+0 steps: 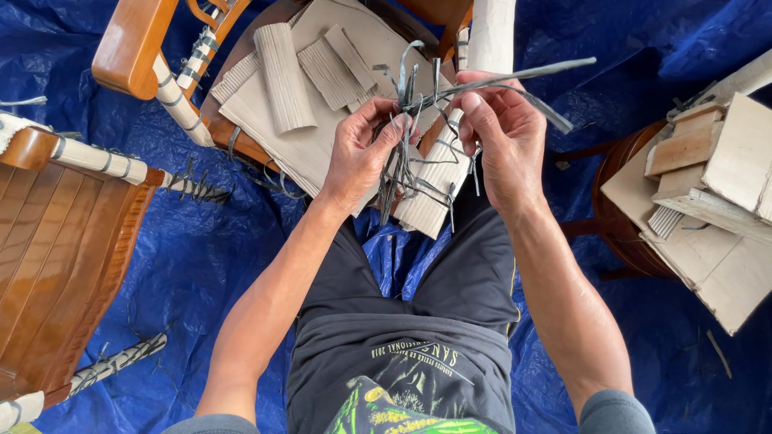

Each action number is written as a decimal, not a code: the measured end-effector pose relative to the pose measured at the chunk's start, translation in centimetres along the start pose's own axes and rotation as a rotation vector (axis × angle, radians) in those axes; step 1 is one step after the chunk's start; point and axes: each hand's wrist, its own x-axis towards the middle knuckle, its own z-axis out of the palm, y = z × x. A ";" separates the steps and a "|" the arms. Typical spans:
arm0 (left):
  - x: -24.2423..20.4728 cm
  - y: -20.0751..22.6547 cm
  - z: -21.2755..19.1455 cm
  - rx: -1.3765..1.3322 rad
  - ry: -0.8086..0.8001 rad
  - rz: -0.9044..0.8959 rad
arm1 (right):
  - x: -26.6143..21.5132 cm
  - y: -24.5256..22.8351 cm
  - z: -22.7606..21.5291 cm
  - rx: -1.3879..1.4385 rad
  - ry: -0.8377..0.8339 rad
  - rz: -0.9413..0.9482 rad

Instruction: The person secures several bundles of white corrugated material using dark plastic strips by hand while sitting on a blue tarp.

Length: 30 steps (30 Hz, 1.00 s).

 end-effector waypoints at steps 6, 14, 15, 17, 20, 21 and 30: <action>0.0 -0.1 -0.2 0.035 -0.006 -0.002 | 0.0 2.2 -1.7 -0.030 0.120 -0.090; -0.1 -0.2 0.0 0.017 -0.010 0.001 | 0.0 0.3 -0.3 -0.119 0.095 -0.102; -0.1 -0.2 0.1 0.036 -0.003 -0.007 | -0.1 0.4 -0.3 -0.113 0.073 -0.066; -0.2 -0.3 0.0 0.018 -0.002 -0.005 | -0.2 0.6 -0.4 -0.108 0.051 -0.064; -0.2 -0.3 -0.1 0.000 0.005 -0.016 | -0.1 0.9 -0.4 -0.108 0.027 -0.063; -0.2 -0.4 -0.1 -0.001 0.012 -0.029 | -0.1 1.0 -0.5 -0.113 0.025 -0.066; -0.3 -0.9 -0.4 -0.016 0.013 -0.047 | 0.0 0.7 -0.6 -0.077 0.080 -0.109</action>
